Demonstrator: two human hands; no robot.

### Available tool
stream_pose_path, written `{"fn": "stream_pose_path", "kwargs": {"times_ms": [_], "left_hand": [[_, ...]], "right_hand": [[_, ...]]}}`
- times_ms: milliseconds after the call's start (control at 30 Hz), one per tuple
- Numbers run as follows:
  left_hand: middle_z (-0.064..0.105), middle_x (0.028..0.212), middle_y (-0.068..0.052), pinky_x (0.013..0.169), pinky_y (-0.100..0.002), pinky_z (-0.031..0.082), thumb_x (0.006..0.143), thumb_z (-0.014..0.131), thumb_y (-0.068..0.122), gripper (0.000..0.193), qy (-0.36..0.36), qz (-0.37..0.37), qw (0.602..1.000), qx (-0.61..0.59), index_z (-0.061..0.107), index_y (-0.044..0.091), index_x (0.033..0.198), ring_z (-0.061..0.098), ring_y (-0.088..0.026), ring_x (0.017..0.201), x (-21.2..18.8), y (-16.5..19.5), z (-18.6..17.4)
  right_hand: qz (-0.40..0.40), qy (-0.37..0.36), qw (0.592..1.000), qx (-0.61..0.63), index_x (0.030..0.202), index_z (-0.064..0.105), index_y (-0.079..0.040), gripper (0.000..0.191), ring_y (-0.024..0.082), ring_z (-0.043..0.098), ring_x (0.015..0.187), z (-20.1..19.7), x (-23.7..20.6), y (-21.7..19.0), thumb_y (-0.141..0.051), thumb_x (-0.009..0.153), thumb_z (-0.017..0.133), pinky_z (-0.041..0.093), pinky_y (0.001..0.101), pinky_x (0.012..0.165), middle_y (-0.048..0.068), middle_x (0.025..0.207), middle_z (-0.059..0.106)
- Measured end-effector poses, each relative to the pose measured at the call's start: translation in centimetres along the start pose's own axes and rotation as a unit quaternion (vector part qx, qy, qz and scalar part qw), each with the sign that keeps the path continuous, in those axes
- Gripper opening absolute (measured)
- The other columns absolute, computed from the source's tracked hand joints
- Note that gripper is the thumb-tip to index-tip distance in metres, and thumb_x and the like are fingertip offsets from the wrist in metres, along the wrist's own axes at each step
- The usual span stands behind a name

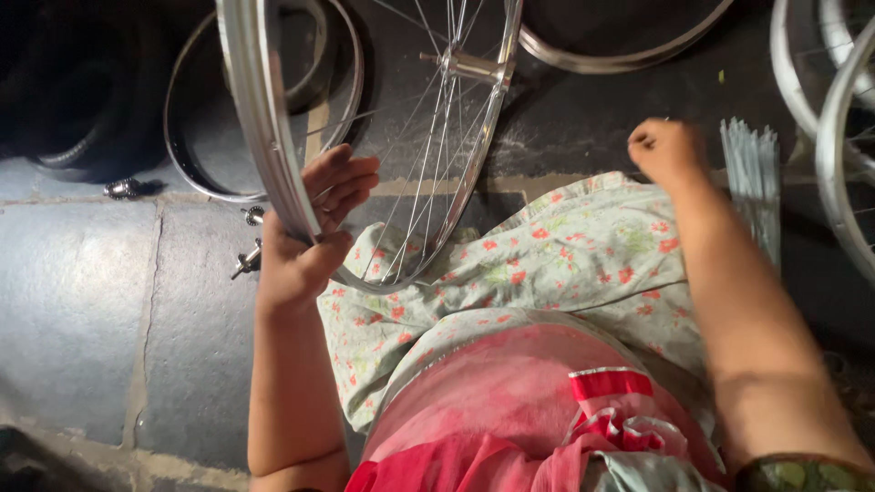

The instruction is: The person is assembling a bicycle wheel by inserting spokes into the rim and hub. They repeatedly pick up spokes, thread them through the rim holes, and secure them to the hub, working methodically around the wheel.

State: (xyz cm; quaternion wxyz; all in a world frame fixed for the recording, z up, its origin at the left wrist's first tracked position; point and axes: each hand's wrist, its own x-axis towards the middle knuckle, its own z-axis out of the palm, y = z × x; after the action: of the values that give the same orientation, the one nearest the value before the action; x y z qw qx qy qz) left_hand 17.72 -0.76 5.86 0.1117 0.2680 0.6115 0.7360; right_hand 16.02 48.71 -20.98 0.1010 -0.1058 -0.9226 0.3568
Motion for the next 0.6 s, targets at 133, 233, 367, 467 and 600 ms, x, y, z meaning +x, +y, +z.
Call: {"fn": "stream_pose_path", "kwargs": {"times_ms": [133, 233, 367, 467, 600], "left_hand": [[0.062, 0.138, -0.018, 0.119, -0.039, 0.047, 0.075, 0.053, -0.007, 0.07, 0.017, 0.022, 1.0, 0.003, 0.049, -0.005, 0.145, 0.061, -0.024, 0.129, -0.8, 0.2, 1.1], [0.064, 0.122, -0.011, 0.106, -0.033, 0.049, 0.077, 0.056, -0.007, 0.053, 0.049, 0.035, 0.996, 0.066, 0.057, -0.003, 0.13, 0.061, -0.018, 0.113, -1.2, 0.3, 2.6], [0.059, 0.1, -0.001, 0.079, -0.027, 0.049, 0.074, 0.062, -0.004, 0.04, 0.107, 0.026, 0.992, 0.058, 0.055, 0.006, 0.113, 0.057, -0.011, 0.091, -1.6, -0.3, 7.4], [0.057, 0.094, 0.0, 0.072, -0.027, 0.049, 0.076, 0.063, -0.004, 0.035, 0.135, 0.055, 0.986, 0.079, 0.055, 0.006, 0.109, 0.055, -0.009, 0.084, -3.0, -0.8, 12.2], [0.054, 0.092, 0.001, 0.069, -0.027, 0.048, 0.084, 0.07, 0.001, 0.029, 0.143, 0.086, 0.981, 0.101, 0.054, 0.007, 0.108, 0.052, -0.008, 0.08, -4.2, -1.0, 15.0]], "right_hand": [[-0.07, 0.032, 0.987, 0.144, 0.103, 0.076, -0.003, 0.009, 0.017, 0.066, 0.08, 0.3, -7.4, -4.7, -0.004, 0.094, 0.073, 0.054, 0.0312, 0.071, 0.01, 0.091, 0.068], [-0.027, -0.065, 0.939, 0.335, 0.109, 0.069, -0.004, 0.012, 0.01, 0.064, 0.091, 1.5, -14.0, -11.4, -0.009, 0.098, 0.068, 0.054, 0.0266, 0.083, 0.004, 0.101, 0.067], [-0.169, -0.174, 0.856, 0.457, 0.105, 0.068, -0.008, 0.018, 0.017, 0.057, 0.124, 0.4, -21.4, -21.7, -0.007, 0.09, 0.077, 0.052, 0.0351, 0.101, 0.006, 0.13, 0.056], [-0.339, -0.134, 0.876, 0.316, 0.097, 0.073, -0.005, 0.008, 0.03, 0.048, 0.138, -2.4, -24.3, -26.9, -0.002, 0.09, 0.075, 0.042, 0.0433, 0.113, 0.014, 0.145, 0.048], [-0.291, -0.139, 0.889, 0.326, 0.101, 0.074, -0.006, 0.009, 0.027, 0.055, 0.125, -3.4, -25.8, -29.7, -0.004, 0.092, 0.075, 0.048, 0.039, 0.104, 0.012, 0.131, 0.052]]}}
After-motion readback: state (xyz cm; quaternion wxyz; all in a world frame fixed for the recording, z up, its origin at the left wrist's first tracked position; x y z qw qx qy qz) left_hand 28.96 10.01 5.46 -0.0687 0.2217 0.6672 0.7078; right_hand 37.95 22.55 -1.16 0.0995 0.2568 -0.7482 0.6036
